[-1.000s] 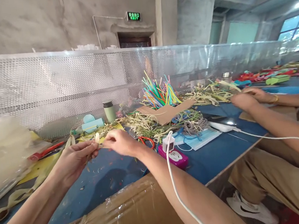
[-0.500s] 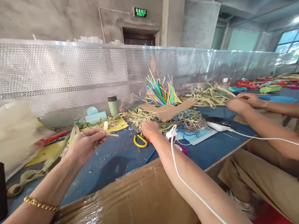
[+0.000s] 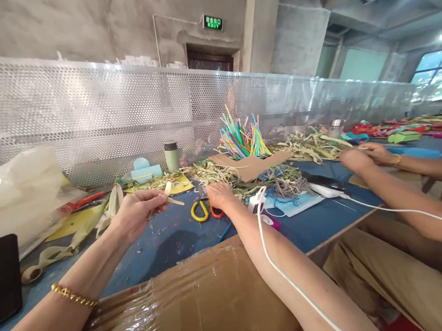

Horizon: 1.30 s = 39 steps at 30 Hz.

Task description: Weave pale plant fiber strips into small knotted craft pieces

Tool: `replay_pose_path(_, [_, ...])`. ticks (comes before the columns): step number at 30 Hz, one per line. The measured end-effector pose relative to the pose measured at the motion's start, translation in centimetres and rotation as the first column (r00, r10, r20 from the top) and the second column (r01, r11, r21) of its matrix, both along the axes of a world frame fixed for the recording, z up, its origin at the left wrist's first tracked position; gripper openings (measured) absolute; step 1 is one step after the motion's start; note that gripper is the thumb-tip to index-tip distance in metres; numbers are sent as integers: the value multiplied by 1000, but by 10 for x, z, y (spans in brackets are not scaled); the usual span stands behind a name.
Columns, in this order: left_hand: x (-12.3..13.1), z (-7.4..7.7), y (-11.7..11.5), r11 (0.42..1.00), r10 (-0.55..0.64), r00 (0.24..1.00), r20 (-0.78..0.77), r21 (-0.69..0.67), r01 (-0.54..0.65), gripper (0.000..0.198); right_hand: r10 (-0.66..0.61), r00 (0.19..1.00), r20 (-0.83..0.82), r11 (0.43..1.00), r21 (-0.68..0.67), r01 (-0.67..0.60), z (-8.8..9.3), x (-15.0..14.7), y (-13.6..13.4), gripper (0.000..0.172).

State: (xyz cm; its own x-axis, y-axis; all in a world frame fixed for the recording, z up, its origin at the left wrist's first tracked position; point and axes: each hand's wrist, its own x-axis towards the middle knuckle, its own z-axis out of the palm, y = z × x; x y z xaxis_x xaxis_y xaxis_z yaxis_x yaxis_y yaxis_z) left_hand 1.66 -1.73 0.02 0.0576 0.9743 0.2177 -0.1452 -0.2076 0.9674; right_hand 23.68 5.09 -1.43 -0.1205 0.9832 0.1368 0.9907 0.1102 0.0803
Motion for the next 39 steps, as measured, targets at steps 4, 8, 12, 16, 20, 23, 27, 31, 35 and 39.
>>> replay_pose_path(4, [1, 1, 0, 1000, -16, 1000, -3, 9, 16, 20, 125, 984, -123, 992, 31, -123, 1, -6, 0, 19])
replay_pose_path(8, [1, 2, -2, 1000, -18, 1000, -5, 25, 18, 20, 138, 949, -283, 973, 219, -76, 14, 4, 8, 28])
replay_pose_path(12, [1, 1, -2, 998, -16, 1000, -19, 57, 17, 19, 48, 948, -315, 941, 332, 63, 25, 16, 8, 24])
replay_pose_path(16, [1, 0, 0, 998, -27, 999, -39, 58, 30, 20, 201, 936, -289, 979, 42, -197, 14, 11, -4, 17])
replay_pose_path(20, [0, 0, -1, 998, -27, 999, -39, 61, 30, 18, 172, 954, -247, 985, 60, -162, 14, 8, -7, 6])
replay_pose_path(23, [0, 1, -2, 997, -33, 999, -36, 67, 35, 17, 22, 970, -244, 953, 300, 54, 34, 20, -3, 22])
replay_pose_path(27, [1, 1, -2, 997, -41, 999, -34, 63, 43, 17, -148, 967, -209, 847, 477, 233, 55, 36, -4, 35])
replay_pose_path(31, [1, 0, -1, 998, -30, 999, -43, 50, 32, 20, -240, 964, -116, 908, 326, 265, 48, 38, -12, 38])
replay_pose_path(35, [0, -2, -1, 998, -27, 998, -58, 58, 31, 22, -224, 974, -34, 876, 431, 217, 49, 31, -20, 39])
replay_pose_path(39, [0, -2, 1, 998, -25, 997, -66, 56, 29, 23, -3, 998, 56, 979, 204, -8, 55, 16, -22, 35])
